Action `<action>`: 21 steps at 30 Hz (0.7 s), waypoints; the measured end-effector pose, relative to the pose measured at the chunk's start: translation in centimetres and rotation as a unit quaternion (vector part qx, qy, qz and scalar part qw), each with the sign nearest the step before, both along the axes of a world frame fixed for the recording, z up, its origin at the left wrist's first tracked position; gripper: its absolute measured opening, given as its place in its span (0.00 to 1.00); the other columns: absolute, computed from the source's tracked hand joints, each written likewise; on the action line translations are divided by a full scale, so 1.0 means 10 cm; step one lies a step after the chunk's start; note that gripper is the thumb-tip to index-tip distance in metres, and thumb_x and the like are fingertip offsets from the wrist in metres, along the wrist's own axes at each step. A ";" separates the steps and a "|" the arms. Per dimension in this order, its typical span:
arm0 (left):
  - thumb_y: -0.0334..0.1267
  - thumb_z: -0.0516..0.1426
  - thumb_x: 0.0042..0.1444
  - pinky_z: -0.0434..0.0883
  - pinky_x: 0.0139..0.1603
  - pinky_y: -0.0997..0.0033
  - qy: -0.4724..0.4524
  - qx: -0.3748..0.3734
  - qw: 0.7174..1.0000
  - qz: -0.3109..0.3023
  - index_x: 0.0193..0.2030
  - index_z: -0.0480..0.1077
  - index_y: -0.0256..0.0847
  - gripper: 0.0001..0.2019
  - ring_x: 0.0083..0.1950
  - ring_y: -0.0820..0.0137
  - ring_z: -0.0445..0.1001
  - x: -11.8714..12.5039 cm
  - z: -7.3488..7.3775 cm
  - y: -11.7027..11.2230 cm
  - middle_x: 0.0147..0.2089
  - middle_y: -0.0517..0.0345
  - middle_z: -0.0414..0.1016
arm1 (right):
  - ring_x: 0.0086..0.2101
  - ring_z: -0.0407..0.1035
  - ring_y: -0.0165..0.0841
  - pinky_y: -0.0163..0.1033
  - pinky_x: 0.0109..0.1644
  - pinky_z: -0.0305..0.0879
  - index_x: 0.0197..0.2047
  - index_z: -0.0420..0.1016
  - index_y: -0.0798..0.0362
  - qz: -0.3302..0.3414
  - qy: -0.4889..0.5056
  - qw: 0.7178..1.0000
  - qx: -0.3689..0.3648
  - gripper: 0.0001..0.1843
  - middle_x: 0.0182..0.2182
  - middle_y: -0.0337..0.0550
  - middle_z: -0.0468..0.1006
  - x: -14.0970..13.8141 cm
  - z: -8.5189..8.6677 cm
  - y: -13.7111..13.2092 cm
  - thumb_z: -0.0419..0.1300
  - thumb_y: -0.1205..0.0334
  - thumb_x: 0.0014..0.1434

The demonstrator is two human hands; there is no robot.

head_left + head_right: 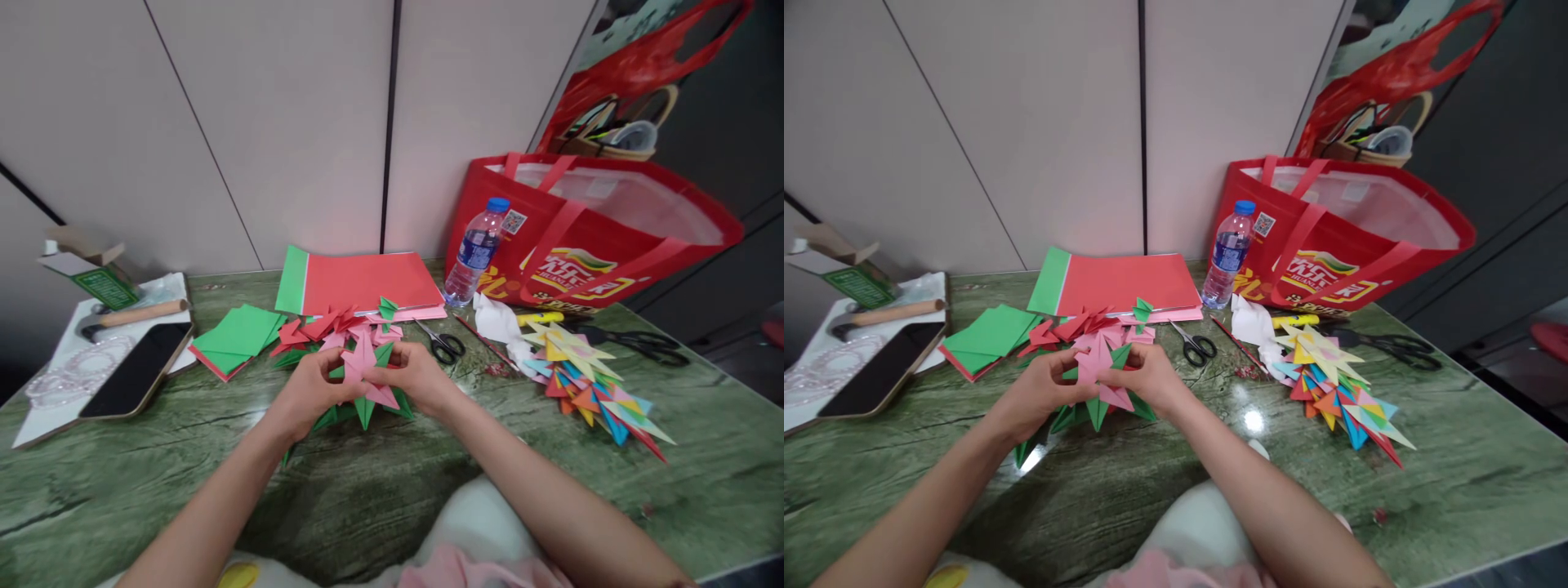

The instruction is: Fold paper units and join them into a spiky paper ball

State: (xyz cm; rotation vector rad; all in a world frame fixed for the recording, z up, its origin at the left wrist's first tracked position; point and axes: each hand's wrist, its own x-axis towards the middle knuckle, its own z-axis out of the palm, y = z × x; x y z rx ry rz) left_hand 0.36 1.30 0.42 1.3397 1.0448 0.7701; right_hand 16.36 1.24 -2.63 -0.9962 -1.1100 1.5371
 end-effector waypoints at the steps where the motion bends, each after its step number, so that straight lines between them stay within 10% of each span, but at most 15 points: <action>1: 0.34 0.65 0.36 0.68 0.33 0.74 -0.004 -0.004 1.000 0.005 0.36 0.73 0.36 0.16 0.33 0.71 0.71 0.01 0.01 0.00 0.35 0.58 0.76 | 0.29 0.72 0.32 0.40 0.37 0.68 0.30 0.76 0.55 0.002 0.008 1.000 -0.007 0.18 0.29 0.40 0.79 0.00 -0.01 0.00 0.71 0.57 0.33; 11: 0.31 0.61 0.38 0.64 0.26 0.78 0.020 0.010 1.000 0.018 0.28 0.73 0.34 0.06 0.23 0.76 0.66 -0.03 0.01 0.01 0.23 0.63 0.72 | 0.26 0.72 0.31 0.39 0.35 0.69 0.35 0.75 0.56 0.041 0.034 0.997 -0.059 0.24 0.28 0.40 0.79 0.01 -0.04 -0.01 0.72 0.56 0.32; 21: 0.30 0.60 0.38 0.67 0.30 0.75 0.062 0.033 0.997 0.012 0.36 0.70 0.34 0.14 0.30 0.72 0.71 -0.08 -0.03 0.05 0.34 0.58 0.74 | 0.31 0.72 0.33 0.42 0.38 0.70 0.34 0.77 0.58 0.029 -0.047 0.998 -0.006 0.23 0.35 0.45 0.78 -0.01 -0.03 -0.03 0.71 0.55 0.33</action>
